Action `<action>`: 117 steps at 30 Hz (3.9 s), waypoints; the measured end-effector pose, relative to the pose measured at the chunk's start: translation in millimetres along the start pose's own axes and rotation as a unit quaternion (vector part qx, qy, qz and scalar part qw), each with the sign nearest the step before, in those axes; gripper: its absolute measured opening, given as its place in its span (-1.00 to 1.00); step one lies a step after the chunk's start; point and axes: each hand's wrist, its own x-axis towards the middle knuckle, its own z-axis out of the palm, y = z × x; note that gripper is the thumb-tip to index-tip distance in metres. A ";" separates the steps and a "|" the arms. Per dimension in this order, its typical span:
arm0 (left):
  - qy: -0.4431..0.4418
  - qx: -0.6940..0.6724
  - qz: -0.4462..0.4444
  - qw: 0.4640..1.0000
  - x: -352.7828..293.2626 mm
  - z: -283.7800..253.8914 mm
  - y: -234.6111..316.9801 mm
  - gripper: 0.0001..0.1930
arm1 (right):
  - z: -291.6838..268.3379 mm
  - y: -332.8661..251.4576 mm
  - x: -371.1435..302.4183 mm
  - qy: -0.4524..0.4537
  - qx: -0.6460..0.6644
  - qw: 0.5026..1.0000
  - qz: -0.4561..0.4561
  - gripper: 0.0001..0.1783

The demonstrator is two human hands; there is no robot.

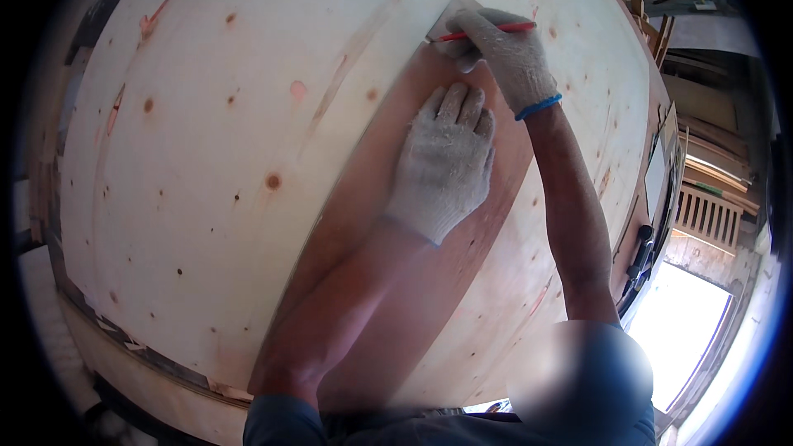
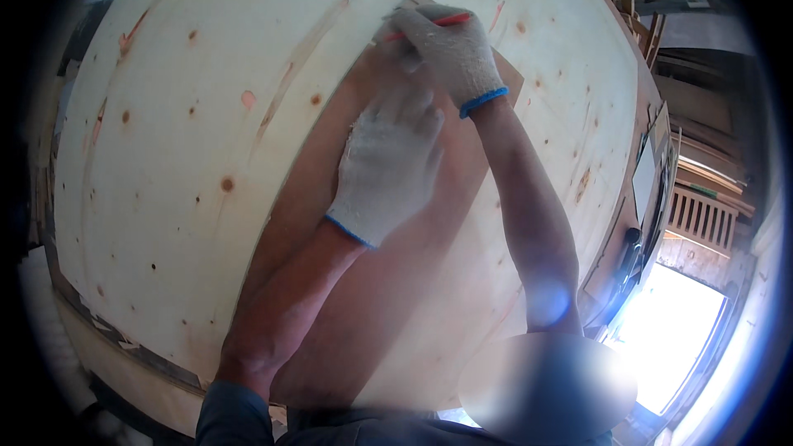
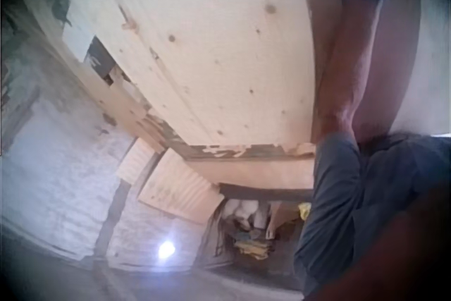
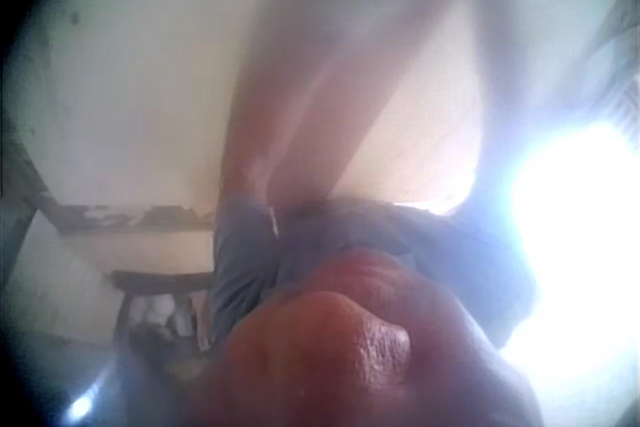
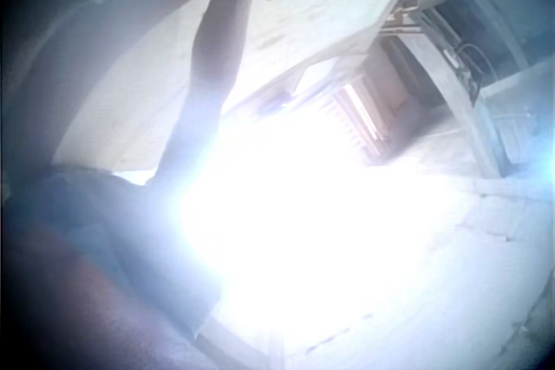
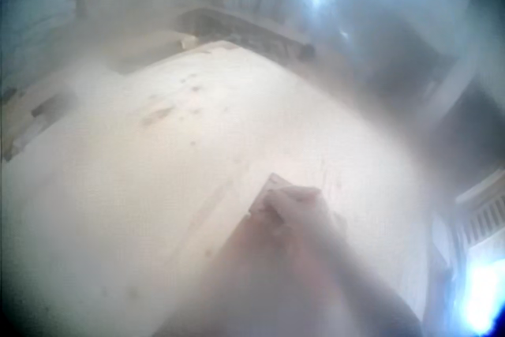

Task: The person places a rectangular wooden template on a large plywood sheet and traces its outline with a red pencil. The person repeatedly repositions the template and traces new outlines in different locations on the plywood.

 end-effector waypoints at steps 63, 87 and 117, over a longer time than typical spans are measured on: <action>0.130 0.171 -0.159 0.964 -10.6 -20.4 -42.1 -0.80 | 62.7 36.6 -393.9 0.152 0.390 0.870 0.262 -0.40; 0.007 0.318 -0.200 0.927 -294.2 -264.5 -88.3 -0.60 | 33.8 111.5 -551.9 0.437 -0.204 0.846 0.226 -0.70; -0.143 0.095 0.203 0.964 -0.2 -203.0 -276.6 -0.57 | 548.0 -106.2 -625.8 0.398 0.249 0.688 0.554 -0.69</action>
